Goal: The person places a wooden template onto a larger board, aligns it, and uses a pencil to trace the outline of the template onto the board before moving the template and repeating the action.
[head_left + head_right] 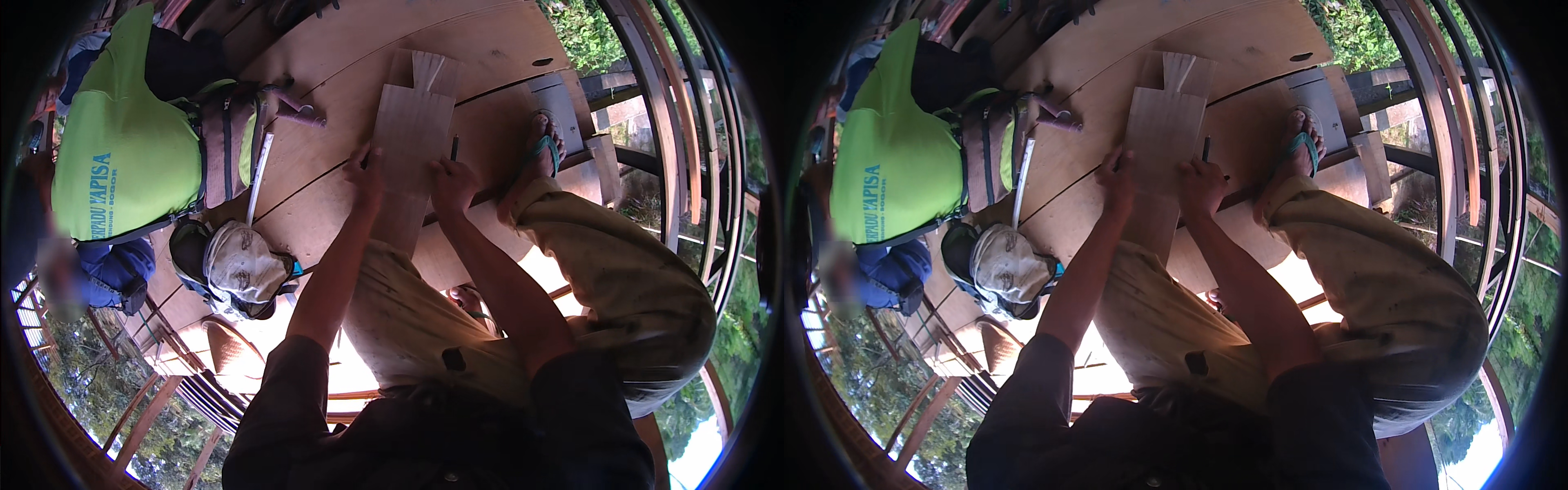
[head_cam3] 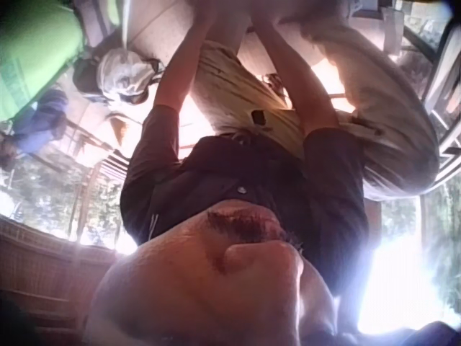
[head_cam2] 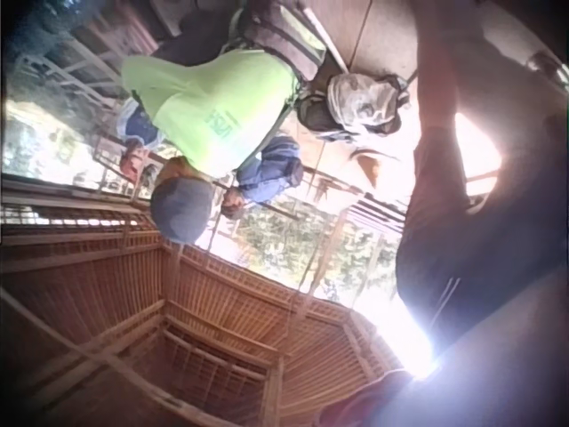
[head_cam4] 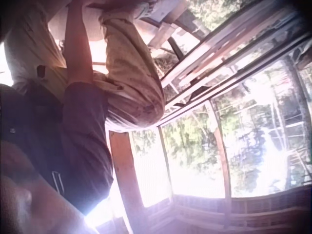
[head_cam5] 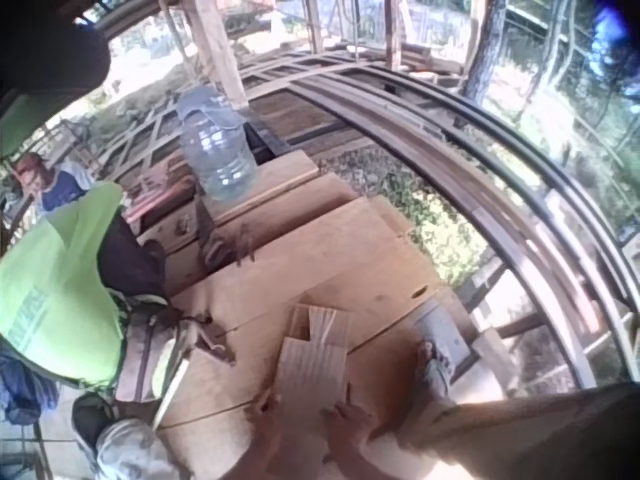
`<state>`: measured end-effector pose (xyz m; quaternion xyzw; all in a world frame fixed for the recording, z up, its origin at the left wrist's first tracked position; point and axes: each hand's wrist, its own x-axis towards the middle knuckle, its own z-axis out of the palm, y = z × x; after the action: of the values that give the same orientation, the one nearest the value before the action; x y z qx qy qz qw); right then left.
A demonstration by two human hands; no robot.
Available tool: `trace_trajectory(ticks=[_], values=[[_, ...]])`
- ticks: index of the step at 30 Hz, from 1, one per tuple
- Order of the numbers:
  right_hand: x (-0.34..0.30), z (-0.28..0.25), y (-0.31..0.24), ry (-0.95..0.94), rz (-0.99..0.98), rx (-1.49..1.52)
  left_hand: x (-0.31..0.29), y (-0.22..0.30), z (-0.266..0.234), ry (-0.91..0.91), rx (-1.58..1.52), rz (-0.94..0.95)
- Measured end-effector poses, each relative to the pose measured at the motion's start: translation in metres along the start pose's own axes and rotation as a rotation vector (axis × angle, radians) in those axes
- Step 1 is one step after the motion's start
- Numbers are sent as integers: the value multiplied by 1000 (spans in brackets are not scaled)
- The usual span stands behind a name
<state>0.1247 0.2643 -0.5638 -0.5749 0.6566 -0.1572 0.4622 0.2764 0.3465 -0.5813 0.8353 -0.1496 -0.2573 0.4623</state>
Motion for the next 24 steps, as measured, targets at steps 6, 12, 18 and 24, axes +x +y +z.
trace_trajectory(ticks=[6, 12, 18, 24], values=[[1, 1, -4, -41, 3, -46, 6, -7, 0, 18, 12, -7], [-2, -4, -8, -57, -42, -160, 4, -6, 1, 14, -29, 15], [-4, -2, -6, 31, -117, -103, 3, -4, -2, -22, -44, 8], [16, -16, 4, -89, -163, -293, 25, 22, -18, -185, 181, -14]])
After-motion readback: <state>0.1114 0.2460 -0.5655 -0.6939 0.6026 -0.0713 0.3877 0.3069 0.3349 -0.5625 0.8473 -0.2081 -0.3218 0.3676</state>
